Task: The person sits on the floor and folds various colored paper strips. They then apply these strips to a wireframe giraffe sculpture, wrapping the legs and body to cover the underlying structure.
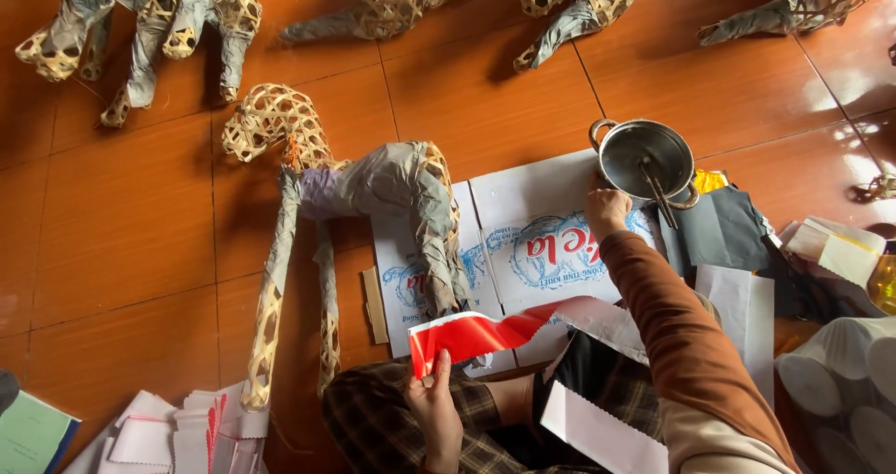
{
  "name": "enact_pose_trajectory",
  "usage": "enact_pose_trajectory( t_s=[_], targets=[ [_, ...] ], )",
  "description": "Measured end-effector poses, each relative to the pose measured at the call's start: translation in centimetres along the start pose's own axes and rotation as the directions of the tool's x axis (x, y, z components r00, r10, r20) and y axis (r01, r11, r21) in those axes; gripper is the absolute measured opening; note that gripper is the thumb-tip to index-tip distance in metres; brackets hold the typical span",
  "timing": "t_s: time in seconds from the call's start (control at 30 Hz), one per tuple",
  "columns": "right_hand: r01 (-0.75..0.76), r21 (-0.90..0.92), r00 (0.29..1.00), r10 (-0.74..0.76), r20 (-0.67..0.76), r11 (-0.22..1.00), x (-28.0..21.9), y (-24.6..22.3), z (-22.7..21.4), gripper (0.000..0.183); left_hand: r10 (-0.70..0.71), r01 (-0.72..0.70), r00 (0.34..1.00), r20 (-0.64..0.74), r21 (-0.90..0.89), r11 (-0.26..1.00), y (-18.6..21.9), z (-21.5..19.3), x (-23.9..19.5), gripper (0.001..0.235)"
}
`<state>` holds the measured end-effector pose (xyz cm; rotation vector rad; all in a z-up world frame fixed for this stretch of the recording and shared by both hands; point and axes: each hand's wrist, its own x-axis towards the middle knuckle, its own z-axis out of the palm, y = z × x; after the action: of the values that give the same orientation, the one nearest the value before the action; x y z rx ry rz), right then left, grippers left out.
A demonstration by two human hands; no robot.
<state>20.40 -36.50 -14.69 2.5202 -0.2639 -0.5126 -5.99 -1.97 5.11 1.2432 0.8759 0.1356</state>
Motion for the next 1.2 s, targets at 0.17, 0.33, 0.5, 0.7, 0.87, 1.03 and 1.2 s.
enact_pose_trajectory(
  t_s=[0.17, 0.33, 0.5, 0.7, 0.87, 1.03, 1.2],
  targets=[
    [-0.068, -0.203, 0.997, 0.060, -0.048, 0.977, 0.0, 0.2, -0.9, 0.096, 0.017, -0.018, 1.000, 0.021, 0.041, 0.999, 0.7, 0.0, -0.4, 0.029],
    [-0.131, -0.448, 0.986, 0.070, -0.150, 0.884, -1.6, 0.7, -3.0, 0.085, 0.016, -0.018, 0.999, 0.035, 0.058, 0.998, 1.0, -0.2, -0.6, 0.029],
    [-0.134, -0.380, 0.988, 0.095, -0.120, 0.915, -1.6, 1.1, -4.1, 0.093, 0.010, -0.013, 0.999, 0.043, 0.072, 0.997, 1.1, -0.2, -0.7, 0.028],
    [-0.106, 0.656, 0.994, 0.083, 0.065, 0.748, -5.9, 4.3, -8.8, 0.077, 0.065, -0.064, 0.996, 0.066, -0.029, 0.998, -0.6, -0.6, 0.3, 0.026],
    [-0.216, 0.881, 0.974, -0.026, 0.227, -0.421, -9.2, 5.0, -6.7, 0.074, 0.114, -0.106, 0.988, 0.102, -0.085, 0.991, -1.0, -0.8, 0.4, 0.024],
    [-0.234, 0.898, 0.971, -0.050, 0.232, -0.372, -12.2, 5.9, -6.3, 0.072, 0.115, -0.103, 0.988, 0.107, -0.109, 0.989, -1.9, -1.0, 0.9, 0.024],
    [-0.273, 0.910, 0.962, -0.084, 0.260, -0.313, -13.6, 7.4, -7.2, 0.070, 0.136, -0.118, 0.985, 0.110, -0.158, 0.980, -2.3, -0.9, 1.1, 0.026]
  ],
)
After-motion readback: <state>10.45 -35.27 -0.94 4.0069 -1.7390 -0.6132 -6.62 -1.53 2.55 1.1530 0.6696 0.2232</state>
